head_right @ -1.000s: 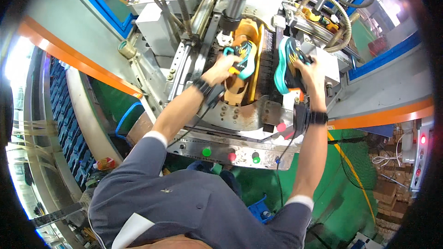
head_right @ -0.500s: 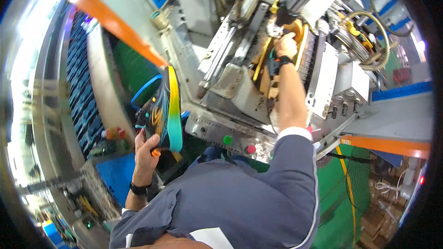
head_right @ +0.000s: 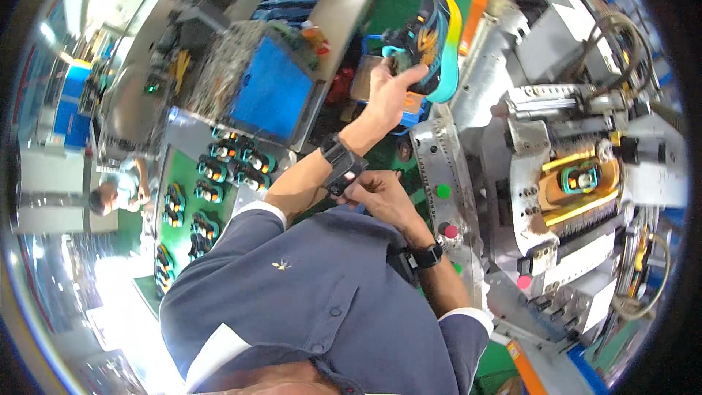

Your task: Operating an industrial lasting machine to process and mold footwear.

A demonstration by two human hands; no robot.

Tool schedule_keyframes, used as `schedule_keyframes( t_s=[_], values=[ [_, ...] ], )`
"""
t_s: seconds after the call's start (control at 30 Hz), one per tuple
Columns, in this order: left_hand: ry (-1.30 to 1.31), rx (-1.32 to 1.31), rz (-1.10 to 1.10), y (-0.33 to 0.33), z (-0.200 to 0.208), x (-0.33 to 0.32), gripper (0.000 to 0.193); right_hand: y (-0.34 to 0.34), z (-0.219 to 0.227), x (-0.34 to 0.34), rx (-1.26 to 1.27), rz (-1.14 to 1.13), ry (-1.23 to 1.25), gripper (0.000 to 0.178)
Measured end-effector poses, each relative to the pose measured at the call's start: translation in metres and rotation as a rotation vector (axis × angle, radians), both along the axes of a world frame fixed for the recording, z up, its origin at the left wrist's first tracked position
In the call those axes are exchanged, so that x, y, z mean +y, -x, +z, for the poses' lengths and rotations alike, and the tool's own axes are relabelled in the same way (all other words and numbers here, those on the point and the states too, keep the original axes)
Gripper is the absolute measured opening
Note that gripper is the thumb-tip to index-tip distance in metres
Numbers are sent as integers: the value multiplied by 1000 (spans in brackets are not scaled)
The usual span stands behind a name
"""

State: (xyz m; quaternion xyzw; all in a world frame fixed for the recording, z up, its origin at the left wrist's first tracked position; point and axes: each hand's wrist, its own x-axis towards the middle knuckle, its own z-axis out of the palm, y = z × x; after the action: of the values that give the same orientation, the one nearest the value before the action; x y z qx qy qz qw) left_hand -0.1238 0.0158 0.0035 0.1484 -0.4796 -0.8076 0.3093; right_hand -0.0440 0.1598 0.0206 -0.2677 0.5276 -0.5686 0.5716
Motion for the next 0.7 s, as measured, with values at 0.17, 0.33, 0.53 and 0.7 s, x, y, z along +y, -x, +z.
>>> schedule_keyframes(
  t_s=[0.17,0.33,0.53,0.7],
  values=[
    [695,-362,304,-81,-14,-27,56,-43,14,-38,23,97,122,23],
    [369,-432,272,-201,-26,-50,48,-60,26,-59,431,643,133,19],
    [27,-621,461,-370,-27,-56,49,-19,3,-123,377,375,28,20],
    [-229,-816,513,-452,-58,-74,44,-47,-61,-175,593,87,80,17]
  ],
)
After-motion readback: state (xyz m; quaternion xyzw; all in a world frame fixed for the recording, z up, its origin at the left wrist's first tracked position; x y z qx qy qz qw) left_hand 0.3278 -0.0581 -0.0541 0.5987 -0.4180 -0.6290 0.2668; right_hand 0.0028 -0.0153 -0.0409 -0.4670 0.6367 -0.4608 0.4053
